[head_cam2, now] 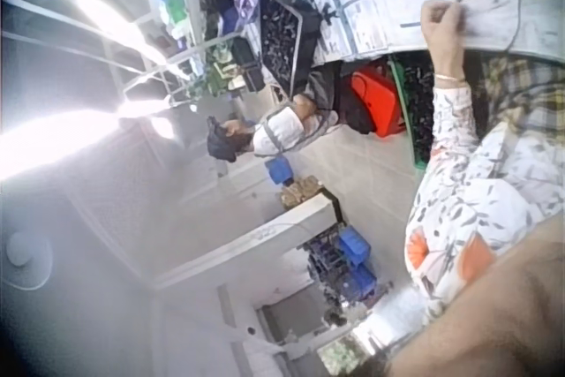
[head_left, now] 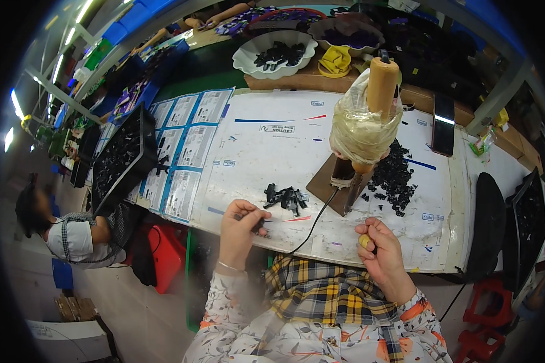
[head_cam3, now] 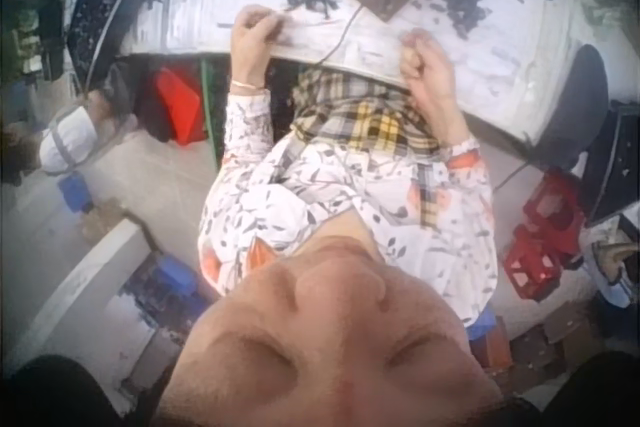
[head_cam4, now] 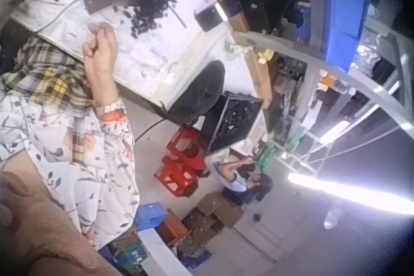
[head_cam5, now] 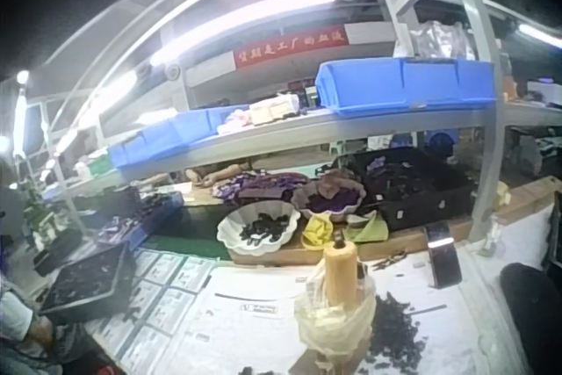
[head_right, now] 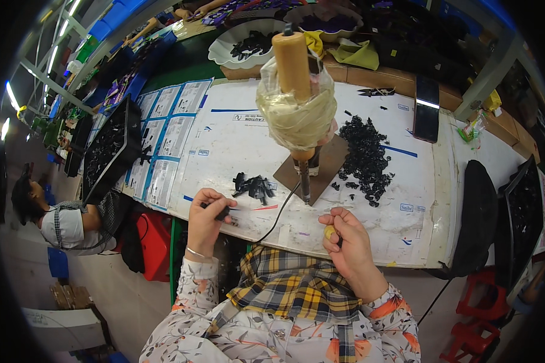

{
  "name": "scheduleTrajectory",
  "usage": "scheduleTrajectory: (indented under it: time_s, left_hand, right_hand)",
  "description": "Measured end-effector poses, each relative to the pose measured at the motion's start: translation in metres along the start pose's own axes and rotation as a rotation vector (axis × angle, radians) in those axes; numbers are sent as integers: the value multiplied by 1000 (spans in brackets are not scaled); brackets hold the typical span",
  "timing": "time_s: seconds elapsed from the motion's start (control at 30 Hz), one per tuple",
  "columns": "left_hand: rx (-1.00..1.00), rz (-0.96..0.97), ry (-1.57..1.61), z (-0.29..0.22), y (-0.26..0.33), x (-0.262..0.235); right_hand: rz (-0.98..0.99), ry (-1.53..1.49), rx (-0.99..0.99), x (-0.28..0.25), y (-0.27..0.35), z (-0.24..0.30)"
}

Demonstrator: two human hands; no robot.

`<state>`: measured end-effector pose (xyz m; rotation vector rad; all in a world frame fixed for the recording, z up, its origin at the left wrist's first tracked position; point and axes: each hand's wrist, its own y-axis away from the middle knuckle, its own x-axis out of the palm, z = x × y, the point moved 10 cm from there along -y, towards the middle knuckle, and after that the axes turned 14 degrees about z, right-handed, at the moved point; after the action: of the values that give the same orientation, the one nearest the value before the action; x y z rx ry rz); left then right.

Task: Manually assembling small black plastic components at a factory workbench.

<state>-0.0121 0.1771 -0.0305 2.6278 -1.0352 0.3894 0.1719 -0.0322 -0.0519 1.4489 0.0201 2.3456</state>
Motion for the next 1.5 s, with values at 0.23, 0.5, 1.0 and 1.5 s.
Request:
scheduleTrajectory:
  time_s: [0.23, 0.5, 1.0, 1.5]
  left_hand:
    - [4, -25, -274, -21, -16, -7]
    - [197, 51, -1308, -42, -26, 41]
    - [-40, 6, -1105, -26, -7, 3]
    - [100, 138, -1186, -25, 14, 30]
  right_hand:
    - [-71, 108, -6, 4, 4, 1]
    - [-36, 127, 11, -3, 4, -5]
    - [8, 162, 15, 1, 0, -8]
    - [94, 127, -12, 12, 2, -9]
